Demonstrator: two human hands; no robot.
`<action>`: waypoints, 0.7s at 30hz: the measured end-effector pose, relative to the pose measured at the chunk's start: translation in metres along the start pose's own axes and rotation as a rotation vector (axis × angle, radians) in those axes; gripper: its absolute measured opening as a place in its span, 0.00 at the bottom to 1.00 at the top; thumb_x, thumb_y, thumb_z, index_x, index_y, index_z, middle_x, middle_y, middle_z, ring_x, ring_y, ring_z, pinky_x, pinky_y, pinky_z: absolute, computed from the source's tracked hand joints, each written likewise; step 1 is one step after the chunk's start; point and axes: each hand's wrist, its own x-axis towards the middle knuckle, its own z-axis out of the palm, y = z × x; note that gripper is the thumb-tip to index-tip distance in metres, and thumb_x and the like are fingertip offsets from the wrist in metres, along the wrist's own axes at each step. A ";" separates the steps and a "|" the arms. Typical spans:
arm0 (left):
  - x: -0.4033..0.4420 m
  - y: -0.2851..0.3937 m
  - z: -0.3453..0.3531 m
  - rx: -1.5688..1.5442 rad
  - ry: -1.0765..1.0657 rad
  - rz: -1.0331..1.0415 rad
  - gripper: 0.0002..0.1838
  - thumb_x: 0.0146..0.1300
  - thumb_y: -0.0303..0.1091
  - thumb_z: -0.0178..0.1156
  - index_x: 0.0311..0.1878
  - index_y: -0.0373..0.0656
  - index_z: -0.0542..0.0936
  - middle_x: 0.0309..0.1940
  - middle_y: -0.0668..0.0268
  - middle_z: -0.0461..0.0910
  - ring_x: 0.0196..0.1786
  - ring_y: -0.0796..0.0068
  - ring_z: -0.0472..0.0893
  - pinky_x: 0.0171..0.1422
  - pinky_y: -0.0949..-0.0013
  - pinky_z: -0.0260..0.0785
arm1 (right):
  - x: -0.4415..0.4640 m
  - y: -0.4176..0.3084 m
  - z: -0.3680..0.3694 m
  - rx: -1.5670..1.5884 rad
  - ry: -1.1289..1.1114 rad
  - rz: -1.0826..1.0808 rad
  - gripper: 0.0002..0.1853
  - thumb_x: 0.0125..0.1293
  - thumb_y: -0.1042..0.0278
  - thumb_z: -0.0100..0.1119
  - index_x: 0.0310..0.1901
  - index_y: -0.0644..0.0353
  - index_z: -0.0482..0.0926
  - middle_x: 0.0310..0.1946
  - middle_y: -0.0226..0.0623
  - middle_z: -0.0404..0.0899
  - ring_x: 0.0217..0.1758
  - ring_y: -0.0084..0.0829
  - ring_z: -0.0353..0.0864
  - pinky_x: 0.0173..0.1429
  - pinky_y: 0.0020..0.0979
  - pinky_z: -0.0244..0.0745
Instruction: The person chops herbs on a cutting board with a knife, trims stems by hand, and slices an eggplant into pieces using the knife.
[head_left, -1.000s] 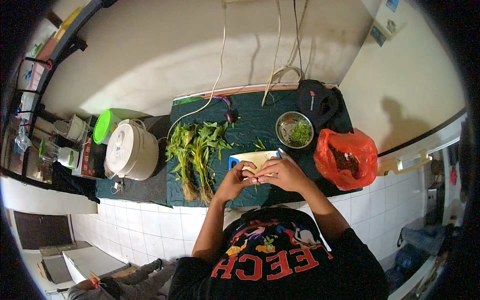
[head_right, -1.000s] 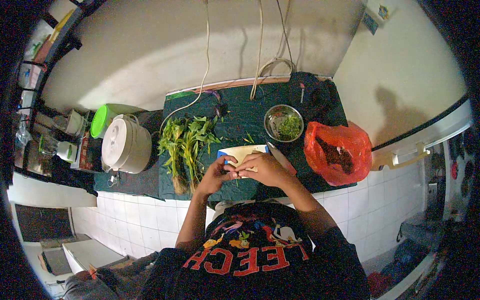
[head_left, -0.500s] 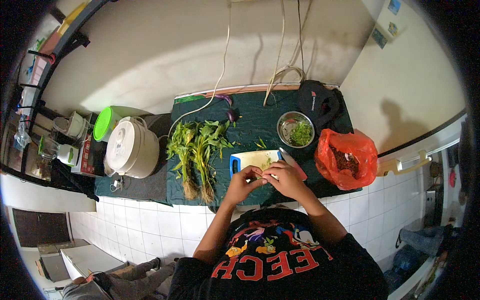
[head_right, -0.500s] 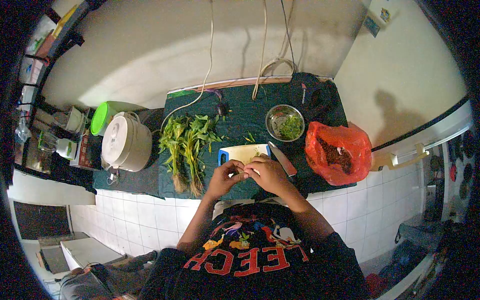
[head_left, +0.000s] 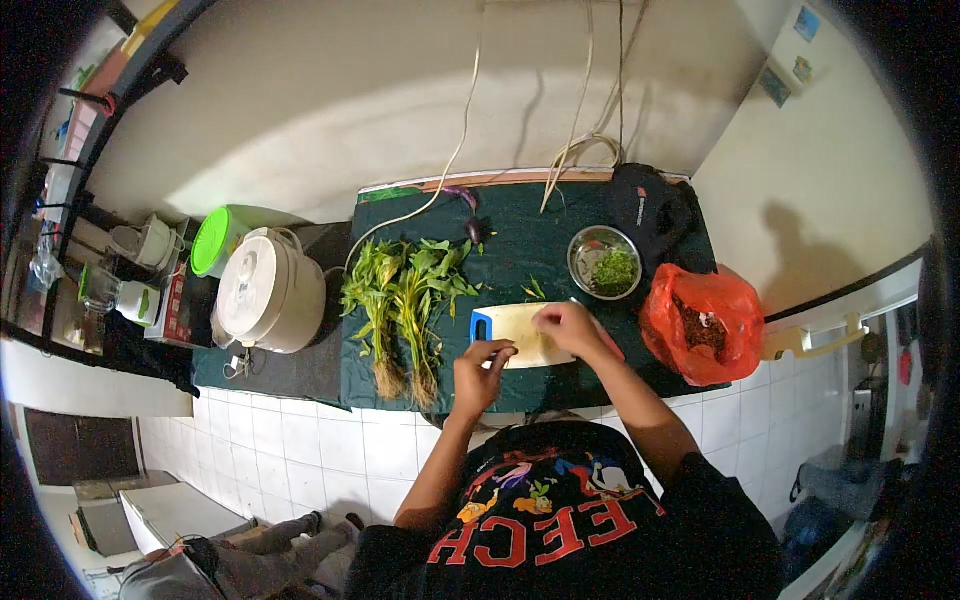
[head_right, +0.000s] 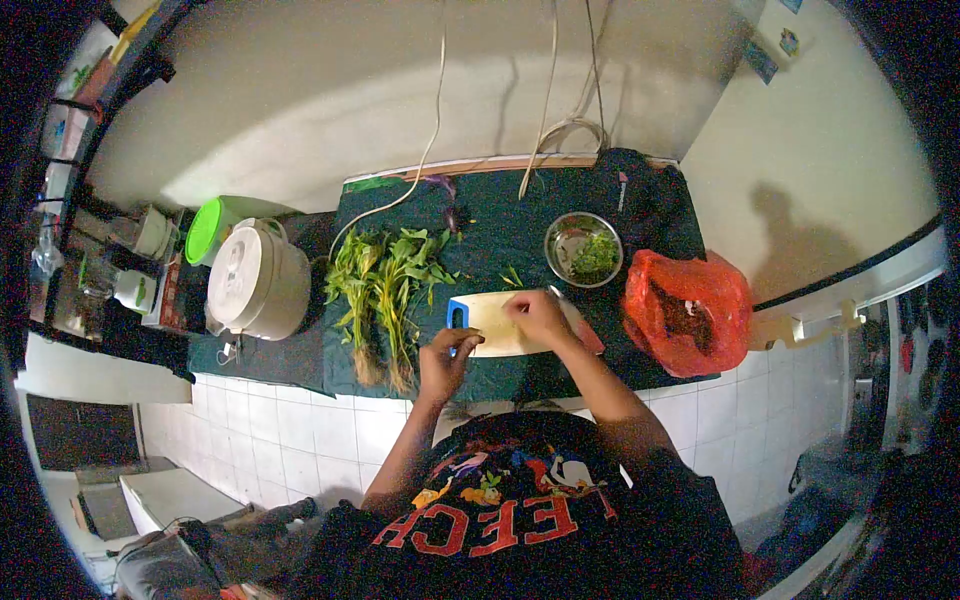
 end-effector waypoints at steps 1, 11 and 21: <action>-0.005 -0.009 0.001 -0.222 0.052 -0.151 0.07 0.62 0.27 0.65 0.43 0.38 0.84 0.37 0.60 0.85 0.40 0.71 0.83 0.48 0.70 0.73 | 0.020 0.022 0.003 -0.180 0.138 0.015 0.08 0.56 0.66 0.63 0.33 0.61 0.85 0.30 0.43 0.85 0.32 0.39 0.85 0.38 0.36 0.77; -0.039 -0.042 -0.012 -0.598 0.163 -0.341 0.08 0.64 0.28 0.64 0.45 0.37 0.83 0.43 0.65 0.81 0.47 0.77 0.77 0.55 0.73 0.67 | 0.107 0.072 0.027 -0.606 0.317 0.103 0.05 0.58 0.65 0.64 0.35 0.52 0.85 0.39 0.41 0.81 0.43 0.46 0.81 0.43 0.46 0.77; -0.048 -0.044 -0.017 -0.698 0.203 -0.520 0.09 0.65 0.30 0.64 0.46 0.37 0.83 0.38 0.71 0.81 0.42 0.82 0.75 0.49 0.77 0.65 | 0.093 0.081 0.038 -0.610 0.204 -0.045 0.04 0.57 0.67 0.63 0.32 0.54 0.85 0.34 0.40 0.80 0.41 0.44 0.80 0.43 0.44 0.76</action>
